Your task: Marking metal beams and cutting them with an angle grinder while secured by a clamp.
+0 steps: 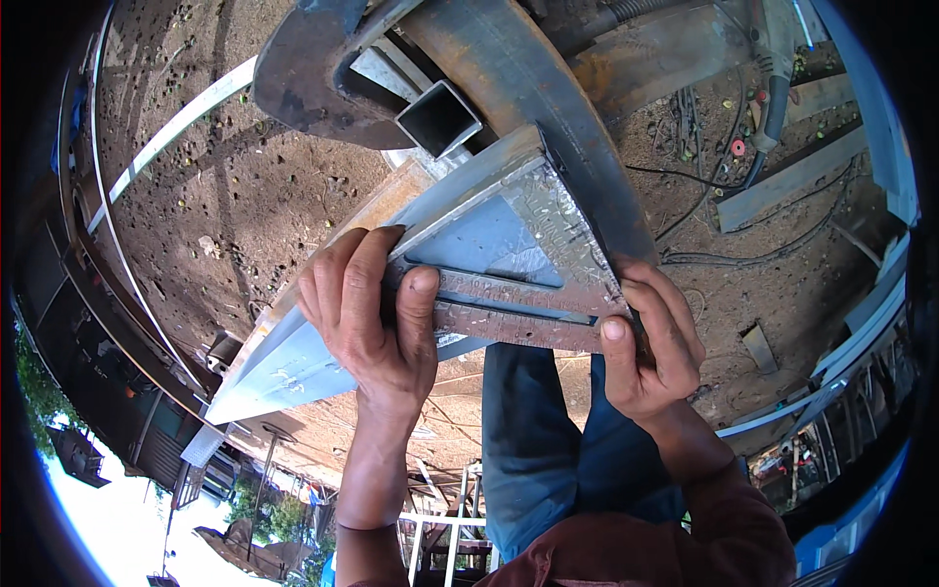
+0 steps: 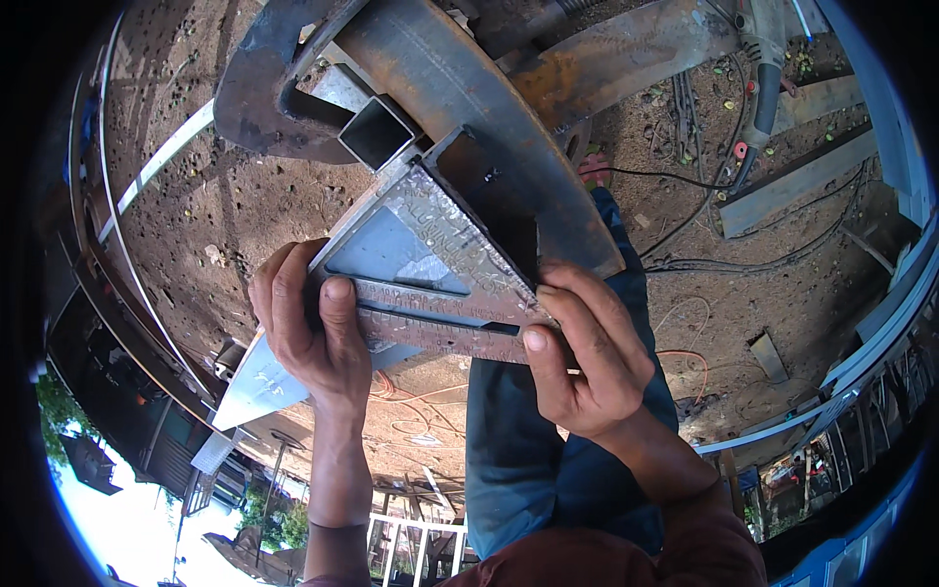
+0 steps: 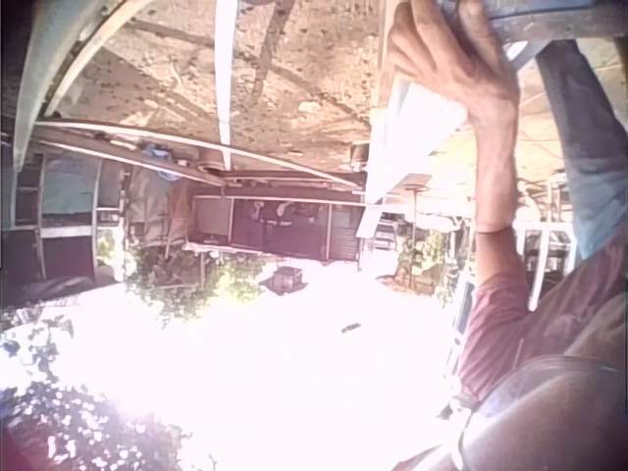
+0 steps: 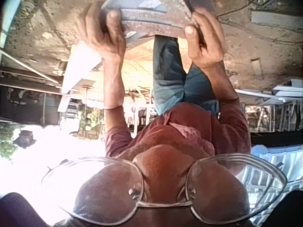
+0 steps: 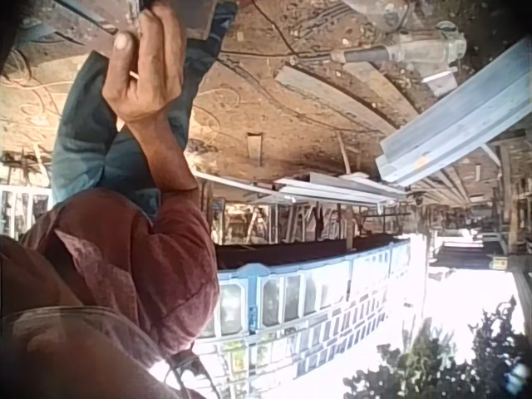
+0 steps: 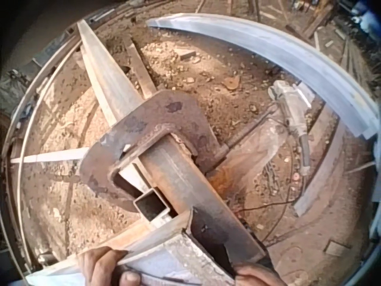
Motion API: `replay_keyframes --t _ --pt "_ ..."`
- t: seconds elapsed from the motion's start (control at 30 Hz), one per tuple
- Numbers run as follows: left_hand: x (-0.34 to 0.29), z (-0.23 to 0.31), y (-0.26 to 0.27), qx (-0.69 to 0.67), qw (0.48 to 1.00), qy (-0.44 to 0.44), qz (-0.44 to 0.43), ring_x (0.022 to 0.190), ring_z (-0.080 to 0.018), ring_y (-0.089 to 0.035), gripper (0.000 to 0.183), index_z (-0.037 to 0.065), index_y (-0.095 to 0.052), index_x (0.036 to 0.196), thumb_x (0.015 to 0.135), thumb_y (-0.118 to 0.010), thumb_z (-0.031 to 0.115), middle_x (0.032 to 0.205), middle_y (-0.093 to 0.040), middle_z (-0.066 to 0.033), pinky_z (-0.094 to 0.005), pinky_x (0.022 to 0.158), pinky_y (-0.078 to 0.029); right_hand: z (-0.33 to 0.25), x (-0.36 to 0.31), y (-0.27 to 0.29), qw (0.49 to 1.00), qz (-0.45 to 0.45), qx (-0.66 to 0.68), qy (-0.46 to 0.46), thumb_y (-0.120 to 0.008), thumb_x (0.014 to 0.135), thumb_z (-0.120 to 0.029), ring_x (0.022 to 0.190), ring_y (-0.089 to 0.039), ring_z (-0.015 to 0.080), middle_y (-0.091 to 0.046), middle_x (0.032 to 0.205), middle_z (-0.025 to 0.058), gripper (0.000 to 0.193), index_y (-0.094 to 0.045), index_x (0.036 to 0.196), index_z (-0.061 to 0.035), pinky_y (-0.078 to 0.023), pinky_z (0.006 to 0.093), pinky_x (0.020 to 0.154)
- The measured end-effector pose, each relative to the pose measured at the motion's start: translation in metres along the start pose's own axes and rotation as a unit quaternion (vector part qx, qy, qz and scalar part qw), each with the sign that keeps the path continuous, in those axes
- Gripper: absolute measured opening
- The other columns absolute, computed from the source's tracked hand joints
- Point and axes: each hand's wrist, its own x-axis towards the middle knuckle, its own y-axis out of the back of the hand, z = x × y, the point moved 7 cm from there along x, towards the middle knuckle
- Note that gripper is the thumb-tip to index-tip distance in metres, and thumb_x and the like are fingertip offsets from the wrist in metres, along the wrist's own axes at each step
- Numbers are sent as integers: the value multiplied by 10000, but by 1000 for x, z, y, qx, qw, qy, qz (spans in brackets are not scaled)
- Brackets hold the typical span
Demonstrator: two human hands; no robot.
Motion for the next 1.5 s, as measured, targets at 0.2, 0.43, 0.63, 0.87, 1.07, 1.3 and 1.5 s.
replay_keyframes --t 0.2,0.43,0.63,0.87,1.07,1.3,1.5 --pt "0 0 0 -7 1000 -7 7 968 -300 -541 408 31 -671 1107 920 -665 394 1032 -618 -127 -411 914 -370 -2 1 -1 1000 -5 -14 -12 -654 907 -65 974 -695 352 -665 1086 282 257 -652 1051 148 -563 380 853" --pt "1 1 0 -8 1000 -9 1 954 -292 -544 403 38 -675 1105 910 -679 391 1034 -622 -126 -402 909 -372 -2 -1 1 999 -1 -28 -17 -652 907 -58 974 -695 351 -666 1089 282 261 -648 1071 145 -562 382 854" --pt "0 -2 0 -25 1000 8 9 949 -289 -552 387 8 -678 1089 907 -695 350 1039 -632 -150 -398 892 -390 -4 -1 0 999 -3 -29 -13 -679 877 -31 980 -696 346 -673 1095 260 257 -654 1084 120 -559 378 855" --pt "0 1 -1 -46 999 -8 21 956 -299 -559 345 -6 -669 1091 920 -689 293 1040 -634 -164 -408 873 -403 11 -5 4 996 30 76 -30 -753 819 -4 996 -698 340 -684 1093 247 276 -674 1062 99 -561 369 859" --pt "-1 2 -2 -59 998 -18 33 954 -278 -568 348 -31 -653 1110 959 -656 283 1075 -635 -159 -378 811 -441 18 -13 5 990 65 119 -25 -773 825 -30 1014 -696 342 -681 1106 254 271 -674 1039 102 -557 387 883" --pt "-4 2 -5 -54 998 -10 38 993 -264 -572 370 -48 -643 1149 981 -639 281 1089 -621 -159 -380 846 -455 20 -14 5 987 57 135 -60 -763 835 -37 1009 -690 346 -668 1107 274 255 -663 1028 96 -546 400 899" --pt "-5 4 -7 -54 998 -9 33 1020 -263 -566 367 -54 -643 1147 987 -627 276 1095 -621 -159 -396 886 -444 25 -7 6 980 70 177 -61 -774 773 5 938 -698 273 -680 1057 188 240 -698 999 38 -557 325 797"
